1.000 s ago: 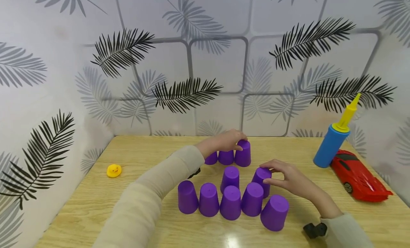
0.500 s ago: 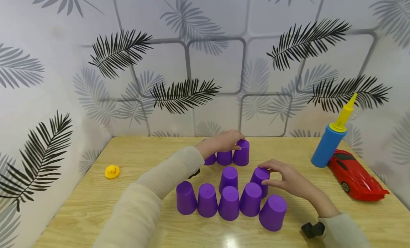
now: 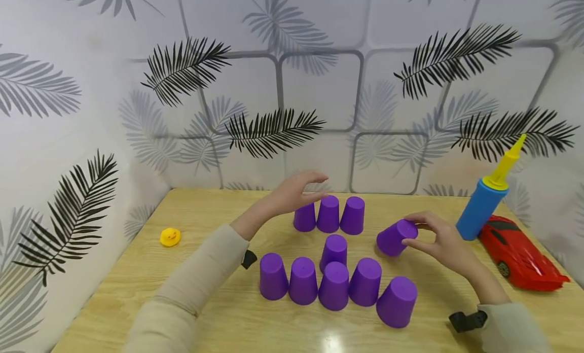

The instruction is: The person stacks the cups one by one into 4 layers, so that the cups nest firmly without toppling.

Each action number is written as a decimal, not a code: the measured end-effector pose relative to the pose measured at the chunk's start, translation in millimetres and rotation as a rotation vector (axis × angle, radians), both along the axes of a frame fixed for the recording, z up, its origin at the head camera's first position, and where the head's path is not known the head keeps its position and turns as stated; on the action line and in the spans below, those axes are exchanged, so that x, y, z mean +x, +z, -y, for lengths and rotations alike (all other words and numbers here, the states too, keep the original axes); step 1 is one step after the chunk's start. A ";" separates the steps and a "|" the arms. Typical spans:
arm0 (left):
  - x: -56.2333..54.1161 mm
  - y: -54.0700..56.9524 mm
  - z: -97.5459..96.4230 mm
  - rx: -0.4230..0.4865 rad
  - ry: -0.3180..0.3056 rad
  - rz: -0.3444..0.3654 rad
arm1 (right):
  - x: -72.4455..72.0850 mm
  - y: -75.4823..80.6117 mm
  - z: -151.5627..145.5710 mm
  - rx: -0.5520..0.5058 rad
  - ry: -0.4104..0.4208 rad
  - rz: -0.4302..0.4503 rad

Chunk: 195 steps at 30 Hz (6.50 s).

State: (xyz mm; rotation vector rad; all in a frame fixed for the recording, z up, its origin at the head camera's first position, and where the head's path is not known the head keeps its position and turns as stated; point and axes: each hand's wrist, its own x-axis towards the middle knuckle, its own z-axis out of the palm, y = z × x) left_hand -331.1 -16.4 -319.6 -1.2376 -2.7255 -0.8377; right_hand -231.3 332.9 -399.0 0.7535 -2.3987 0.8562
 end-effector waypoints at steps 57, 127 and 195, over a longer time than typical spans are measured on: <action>97.1 -77.1 125.0 0.188 0.036 0.231 | -43.3 -8.4 12.9 0.051 -0.117 0.147; -37.3 -25.7 -6.9 0.371 0.235 0.126 | 67.4 -16.6 19.0 0.057 0.338 0.308; 90.7 -82.7 72.0 0.160 -0.206 0.223 | -87.0 35.9 42.1 -0.149 -0.137 0.324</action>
